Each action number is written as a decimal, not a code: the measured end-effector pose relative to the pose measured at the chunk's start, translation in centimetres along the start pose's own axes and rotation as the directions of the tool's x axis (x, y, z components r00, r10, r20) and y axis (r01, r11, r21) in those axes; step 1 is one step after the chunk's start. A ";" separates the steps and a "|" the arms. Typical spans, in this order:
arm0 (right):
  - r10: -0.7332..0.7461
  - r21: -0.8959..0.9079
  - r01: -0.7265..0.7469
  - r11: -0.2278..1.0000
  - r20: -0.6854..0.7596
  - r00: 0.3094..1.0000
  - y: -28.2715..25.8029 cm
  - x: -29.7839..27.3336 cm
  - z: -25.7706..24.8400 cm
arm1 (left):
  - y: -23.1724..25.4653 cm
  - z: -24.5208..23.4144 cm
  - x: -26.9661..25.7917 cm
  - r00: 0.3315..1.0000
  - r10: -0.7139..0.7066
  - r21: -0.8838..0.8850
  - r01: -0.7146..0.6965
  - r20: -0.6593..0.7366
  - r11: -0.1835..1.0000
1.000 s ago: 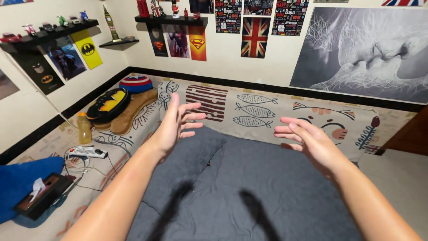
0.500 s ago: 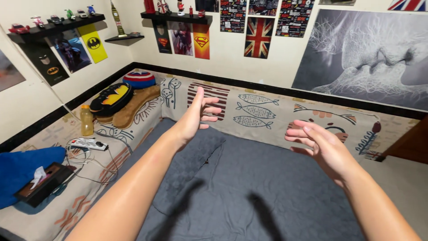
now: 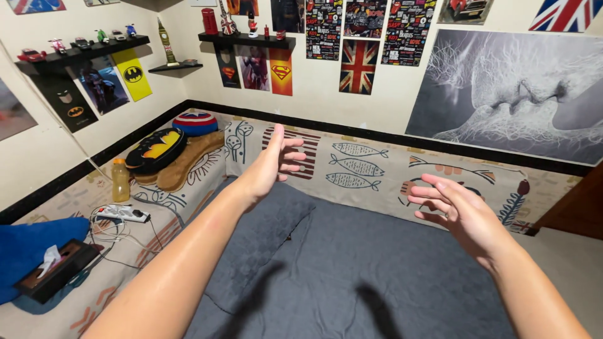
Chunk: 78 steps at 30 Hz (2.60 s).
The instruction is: The recorder folds a Union Jack patterned blanket and places it neatly on top of a small refrigerator in a bedroom.
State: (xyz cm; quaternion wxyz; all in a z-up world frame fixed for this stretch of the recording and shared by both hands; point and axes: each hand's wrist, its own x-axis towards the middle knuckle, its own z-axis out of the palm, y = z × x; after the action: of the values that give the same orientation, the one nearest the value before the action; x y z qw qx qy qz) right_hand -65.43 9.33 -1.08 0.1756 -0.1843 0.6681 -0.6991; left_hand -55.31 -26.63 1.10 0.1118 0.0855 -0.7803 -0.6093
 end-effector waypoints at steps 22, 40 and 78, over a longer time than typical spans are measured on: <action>0.091 -0.060 -0.097 0.993 -0.095 0.991 3.8 4.2 24.3 | -10.3 -21.3 -0.8 0.991 -0.034 -0.213 0.062 0.131 0.975; 0.024 -0.264 -0.030 0.964 -0.025 0.999 0.8 5.4 33.8 | -13.3 -29.9 -1.5 0.992 -0.052 -0.352 0.090 0.117 0.932; 0.277 0.024 -0.279 0.960 0.041 0.960 29.6 52.4 3.8 | -31.1 -7.2 40.9 0.884 -0.465 -0.331 0.424 -0.050 0.843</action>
State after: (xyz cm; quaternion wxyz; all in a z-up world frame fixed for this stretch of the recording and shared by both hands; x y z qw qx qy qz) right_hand -109.16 -21.12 -29.28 0.2873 -0.0991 0.6735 -0.6739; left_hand -92.68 -51.96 -24.53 0.0294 0.2846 -0.6247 -0.7266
